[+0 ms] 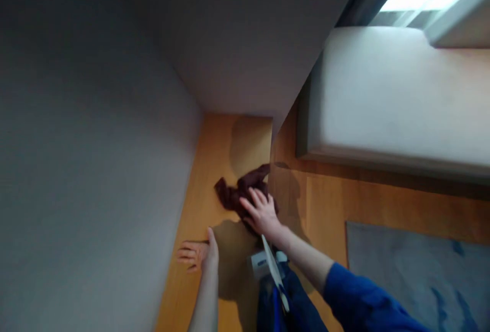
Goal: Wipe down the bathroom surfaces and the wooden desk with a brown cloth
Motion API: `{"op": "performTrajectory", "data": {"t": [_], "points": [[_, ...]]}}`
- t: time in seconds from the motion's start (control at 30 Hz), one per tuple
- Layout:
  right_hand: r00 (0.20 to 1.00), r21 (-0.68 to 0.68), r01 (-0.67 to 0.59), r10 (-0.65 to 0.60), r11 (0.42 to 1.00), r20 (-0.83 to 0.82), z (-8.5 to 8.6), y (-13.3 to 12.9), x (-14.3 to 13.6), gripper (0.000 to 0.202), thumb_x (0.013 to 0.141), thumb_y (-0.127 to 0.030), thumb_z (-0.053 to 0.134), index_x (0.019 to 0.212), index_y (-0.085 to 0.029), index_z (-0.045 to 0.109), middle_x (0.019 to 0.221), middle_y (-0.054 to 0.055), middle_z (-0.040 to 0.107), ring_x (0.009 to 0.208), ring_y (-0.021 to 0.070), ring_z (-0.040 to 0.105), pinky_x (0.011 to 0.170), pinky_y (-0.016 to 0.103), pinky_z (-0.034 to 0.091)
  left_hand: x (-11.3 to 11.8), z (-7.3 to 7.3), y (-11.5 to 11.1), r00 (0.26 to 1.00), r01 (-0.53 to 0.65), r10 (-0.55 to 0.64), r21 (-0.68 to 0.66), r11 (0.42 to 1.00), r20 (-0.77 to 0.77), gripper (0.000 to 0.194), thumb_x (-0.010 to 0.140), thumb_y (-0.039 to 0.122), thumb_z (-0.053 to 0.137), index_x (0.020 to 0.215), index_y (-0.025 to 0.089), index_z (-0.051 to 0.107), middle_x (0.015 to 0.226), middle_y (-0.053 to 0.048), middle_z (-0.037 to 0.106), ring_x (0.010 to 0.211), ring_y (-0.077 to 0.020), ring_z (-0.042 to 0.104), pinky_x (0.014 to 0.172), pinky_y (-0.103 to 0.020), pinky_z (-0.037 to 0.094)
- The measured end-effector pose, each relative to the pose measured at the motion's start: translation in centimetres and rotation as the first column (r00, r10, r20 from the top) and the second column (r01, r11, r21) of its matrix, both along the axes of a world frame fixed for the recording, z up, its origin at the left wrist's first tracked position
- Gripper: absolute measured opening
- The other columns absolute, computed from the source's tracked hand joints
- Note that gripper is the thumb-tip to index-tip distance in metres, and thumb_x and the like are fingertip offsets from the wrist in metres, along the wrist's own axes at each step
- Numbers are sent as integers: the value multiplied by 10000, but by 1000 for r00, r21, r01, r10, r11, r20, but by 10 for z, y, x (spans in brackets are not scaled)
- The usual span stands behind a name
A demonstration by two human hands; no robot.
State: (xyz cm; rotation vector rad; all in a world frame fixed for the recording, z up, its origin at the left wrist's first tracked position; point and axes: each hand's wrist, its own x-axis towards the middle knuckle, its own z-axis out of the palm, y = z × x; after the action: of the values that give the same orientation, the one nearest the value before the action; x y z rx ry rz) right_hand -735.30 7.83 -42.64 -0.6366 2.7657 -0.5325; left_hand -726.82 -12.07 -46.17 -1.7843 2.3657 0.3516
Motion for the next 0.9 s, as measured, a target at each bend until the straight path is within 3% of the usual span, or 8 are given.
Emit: {"op": "performTrajectory", "data": {"t": [0.13,0.27,0.4,0.5,0.57,0.63,0.73,0.9], "points": [[941,-155,-199,233,968,246,2,4,131,453,885,-454,419,1337,-432,414,1482,78,323,1327,329,340,978,633,340,-2,4,9,999,-9,6,-44,999,-52,1056,723,770,295,1455,27,131,1512,-252,120,1383,-442,64,1042,-683,150],[943,-326,-212,281,921,180,4,26,152,416,916,-388,358,1326,-415,424,1467,31,356,1361,271,288,1023,615,314,-10,21,25,1000,-17,17,-45,999,-8,1082,696,786,236,1451,20,117,1519,-241,100,1388,-429,57,1064,-642,159],[973,-458,218,-229,862,33,-13,39,41,383,864,-222,420,1206,-279,581,1420,96,396,1356,279,277,1069,536,292,-13,32,34,995,-5,5,2,1000,104,1045,711,756,200,1457,42,40,1535,-210,38,1396,-394,29,1091,-577,168],[768,-663,549,-620,508,161,-36,47,-84,506,808,-173,450,1313,-159,478,1432,136,355,1346,221,302,1125,414,265,-11,30,34,989,13,-20,45,999,146,1090,692,770,233,1444,-2,69,1523,-244,54,1393,-403,22,1085,-588,173],[680,-731,624,-654,276,333,-56,52,-149,613,805,-236,486,1392,-129,348,1416,133,388,1329,193,340,1128,399,267,-9,26,33,989,25,-32,47,999,144,1097,691,765,251,1438,-23,94,1516,-260,72,1391,-412,27,1079,-603,168],[651,-737,658,-608,153,455,-77,55,-175,674,838,-347,476,1432,-119,252,1424,116,394,1327,170,356,1126,381,271,-8,21,32,989,29,-35,40,999,147,1087,703,752,267,1441,-27,93,1519,-254,58,1389,-419,33,1077,-607,166],[590,-583,779,-585,231,557,-99,52,-122,647,913,-474,286,1453,-125,215,1436,108,390,1324,153,374,1105,363,313,-7,16,31,986,31,-34,23,999,162,1061,727,736,294,1446,-17,88,1525,-242,42,1391,-411,36,1081,-596,171],[539,-370,842,-597,392,594,-85,31,78,665,904,-580,110,1446,-243,294,1194,147,595,1100,215,593,898,434,503,-9,17,33,988,27,-32,31,999,149,1040,756,714,341,1444,-22,86,1521,-249,38,1391,-413,40,1077,-607,171]]}}
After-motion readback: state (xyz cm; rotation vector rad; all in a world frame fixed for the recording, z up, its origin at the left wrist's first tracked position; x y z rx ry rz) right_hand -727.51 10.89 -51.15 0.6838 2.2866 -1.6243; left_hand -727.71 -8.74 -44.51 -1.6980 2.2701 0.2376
